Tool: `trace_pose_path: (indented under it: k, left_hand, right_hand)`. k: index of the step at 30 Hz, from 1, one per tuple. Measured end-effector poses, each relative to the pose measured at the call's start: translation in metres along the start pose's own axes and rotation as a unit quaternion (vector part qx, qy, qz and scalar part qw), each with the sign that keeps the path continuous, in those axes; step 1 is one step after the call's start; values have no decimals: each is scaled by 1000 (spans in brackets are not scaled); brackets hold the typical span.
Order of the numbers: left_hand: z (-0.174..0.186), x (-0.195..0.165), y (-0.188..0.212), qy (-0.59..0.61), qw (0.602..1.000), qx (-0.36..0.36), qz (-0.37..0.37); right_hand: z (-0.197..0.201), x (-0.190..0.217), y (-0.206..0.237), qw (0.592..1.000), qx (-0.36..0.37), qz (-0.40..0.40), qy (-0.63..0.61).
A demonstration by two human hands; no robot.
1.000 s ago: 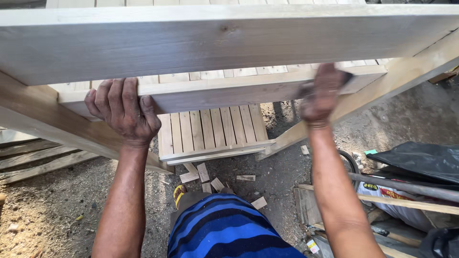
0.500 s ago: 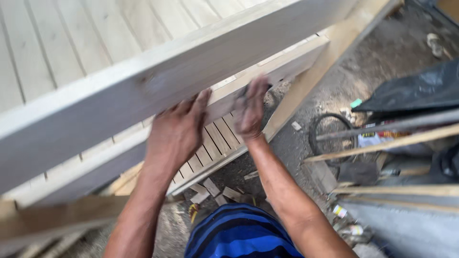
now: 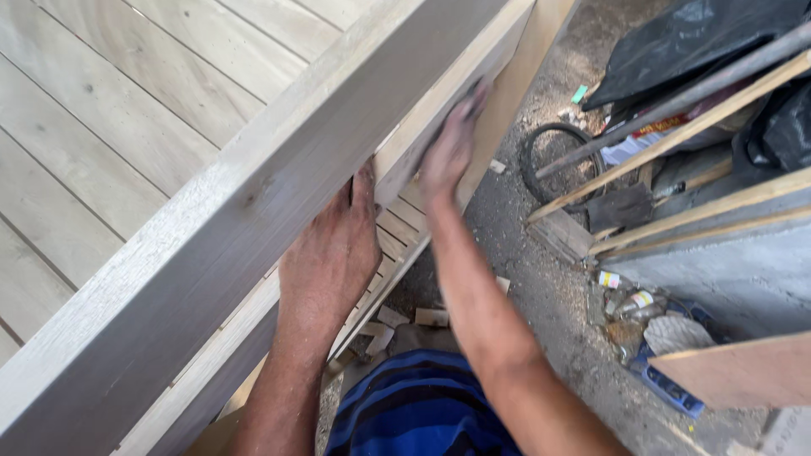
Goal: The person sands a wooden frame structure outdoors, rubbing a piece of sandpaper by hand along the edges and surfaces of the frame rails and corner posts. They move around the structure to sand different sides, steadying the wood with one hand while sanding with the other.
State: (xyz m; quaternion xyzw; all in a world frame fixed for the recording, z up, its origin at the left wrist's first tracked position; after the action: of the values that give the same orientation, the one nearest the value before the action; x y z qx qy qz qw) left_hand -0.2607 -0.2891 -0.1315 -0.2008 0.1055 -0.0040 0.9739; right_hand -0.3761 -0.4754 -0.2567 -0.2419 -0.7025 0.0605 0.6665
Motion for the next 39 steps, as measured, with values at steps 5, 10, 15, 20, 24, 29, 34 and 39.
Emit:
trace_pose_path:
  k: [5,10,15,20,24,29,34,39]
  left_hand:
    - [6,3,-6,20,1000,-16,-6]
    - [-3,7,-11,35,998,38,23]
    - [7,5,-9,35,999,13,35]
    - [3,3,-13,27,999,28,37]
    - [-4,4,-11,22,998,37,39]
    - [-3,4,-7,8,999,24,41]
    - [-14,8,-9,34,993,92,69]
    - [-7,3,-7,32,998,43,21]
  right_hand:
    - [-7,-25,-12,976,3,-133,-172]
    - [-22,17,60,995,73,-6,60]
    - [-8,0,-48,981,63,-97,-157]
    - [-15,37,44,990,74,39,114]
    - [-23,27,72,988,108,53,98]
    - [-8,-22,-43,994,50,-53,-80]
    - [-17,15,76,996,64,33,53]
    - [-20,19,105,994,95,42,39]
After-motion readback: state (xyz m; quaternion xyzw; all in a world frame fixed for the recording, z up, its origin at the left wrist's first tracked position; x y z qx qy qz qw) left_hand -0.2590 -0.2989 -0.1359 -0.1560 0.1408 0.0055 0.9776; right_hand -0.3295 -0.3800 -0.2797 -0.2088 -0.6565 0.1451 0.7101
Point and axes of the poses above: each hand's wrist, its own y-axis away from the middle knuckle, its own z-axis out of the back of the hand, x = y × z, the point moved 7 cm from there along -y, towards the middle knuckle, and after that the axes turned 7 degrees about y, right-handed, at the moved point
